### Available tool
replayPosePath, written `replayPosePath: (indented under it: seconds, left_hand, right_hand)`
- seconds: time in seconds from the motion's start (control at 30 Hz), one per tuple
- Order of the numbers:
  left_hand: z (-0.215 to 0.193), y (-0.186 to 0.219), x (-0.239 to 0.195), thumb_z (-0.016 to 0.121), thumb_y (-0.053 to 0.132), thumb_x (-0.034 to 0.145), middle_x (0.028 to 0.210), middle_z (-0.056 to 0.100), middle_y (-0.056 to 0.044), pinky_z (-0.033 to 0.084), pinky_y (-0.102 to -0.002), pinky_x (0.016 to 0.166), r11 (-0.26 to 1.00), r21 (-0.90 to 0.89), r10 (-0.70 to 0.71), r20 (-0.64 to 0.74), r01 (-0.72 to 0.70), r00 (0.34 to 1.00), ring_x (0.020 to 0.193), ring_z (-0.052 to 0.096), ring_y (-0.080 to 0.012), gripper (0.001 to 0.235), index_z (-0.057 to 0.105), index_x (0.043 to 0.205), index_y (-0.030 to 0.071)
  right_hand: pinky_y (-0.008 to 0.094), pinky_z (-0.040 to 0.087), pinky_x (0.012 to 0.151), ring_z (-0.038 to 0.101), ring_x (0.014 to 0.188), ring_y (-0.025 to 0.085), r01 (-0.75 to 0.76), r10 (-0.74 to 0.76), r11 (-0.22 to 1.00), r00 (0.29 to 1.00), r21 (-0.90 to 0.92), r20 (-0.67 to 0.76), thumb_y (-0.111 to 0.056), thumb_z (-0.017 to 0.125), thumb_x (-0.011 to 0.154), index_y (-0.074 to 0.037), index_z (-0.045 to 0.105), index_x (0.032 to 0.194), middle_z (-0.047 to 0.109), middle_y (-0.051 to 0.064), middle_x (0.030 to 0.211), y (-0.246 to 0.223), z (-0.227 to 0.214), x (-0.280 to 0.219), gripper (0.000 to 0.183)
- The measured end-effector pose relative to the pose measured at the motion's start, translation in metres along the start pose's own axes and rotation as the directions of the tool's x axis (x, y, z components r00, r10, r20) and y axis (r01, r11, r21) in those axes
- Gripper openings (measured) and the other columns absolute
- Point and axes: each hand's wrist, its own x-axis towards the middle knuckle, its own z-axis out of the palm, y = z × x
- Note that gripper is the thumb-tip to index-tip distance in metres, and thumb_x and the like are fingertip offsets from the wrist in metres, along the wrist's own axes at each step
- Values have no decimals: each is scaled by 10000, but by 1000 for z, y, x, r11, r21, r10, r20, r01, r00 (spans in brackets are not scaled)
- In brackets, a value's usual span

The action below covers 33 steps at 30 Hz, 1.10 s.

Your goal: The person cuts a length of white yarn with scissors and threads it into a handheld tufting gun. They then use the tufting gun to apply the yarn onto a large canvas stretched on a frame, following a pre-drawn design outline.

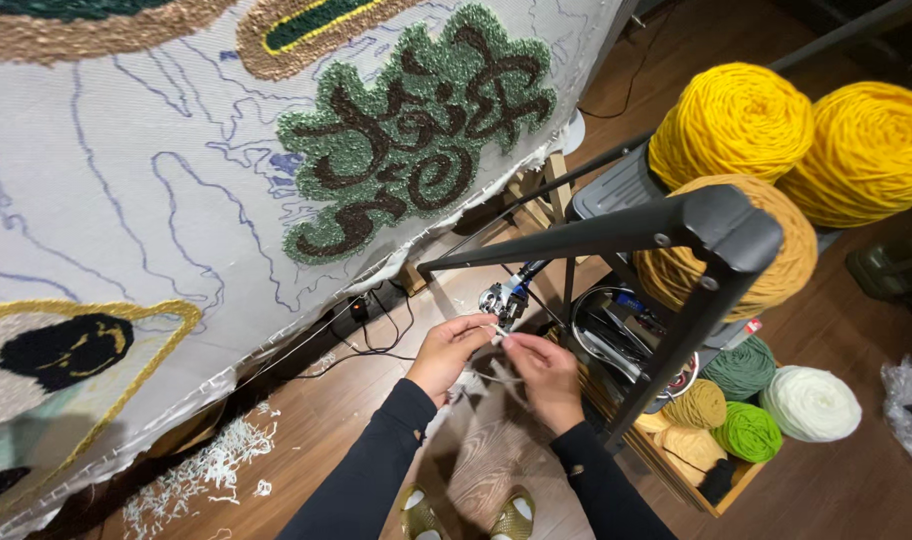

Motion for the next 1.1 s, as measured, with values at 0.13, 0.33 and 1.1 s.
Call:
replayPosePath:
  seconds: [0.13, 0.33, 1.1]
  left_hand:
    - [-21, -35, 27, 557, 187, 989, 945, 654, 13, 390, -295, 670, 992, 81, -82, -149, 95, 985, 735, 491, -130, 328, 758, 1212, 57]
    - [-46, -81, 63, 438, 228, 1043, 896, 671, 45, 501, -233, 773, 991, 137, 14, -152, 7, 988, 804, 603, -80, 396, 748, 1139, 2]
    - [-52, -144, 80, 695, 98, 912, 862, 647, 5, 464, -218, 654, 961, 276, 10, -154, 34, 988, 691, 541, -62, 283, 737, 1181, 21]
  right_hand:
    - [261, 538, 685, 691, 741, 119, -115, 64, 967, 973, -226, -221, -261, 764, 901, -61, 809, 1069, 789, 74, 844, 20, -7, 7, 265]
    - [282, 566, 710, 757, 765, 168, -18, -110, 880, 964, -474, -241, -304, 746, 900, -81, 811, 1027, 801, 104, 893, 29, -7, 21, 265]
    - [323, 571, 719, 756, 791, 191, -154, 98, 890, 984, -428, -149, -261, 747, 881, -60, 806, 1025, 799, 110, 880, 94, -1, 52, 255]
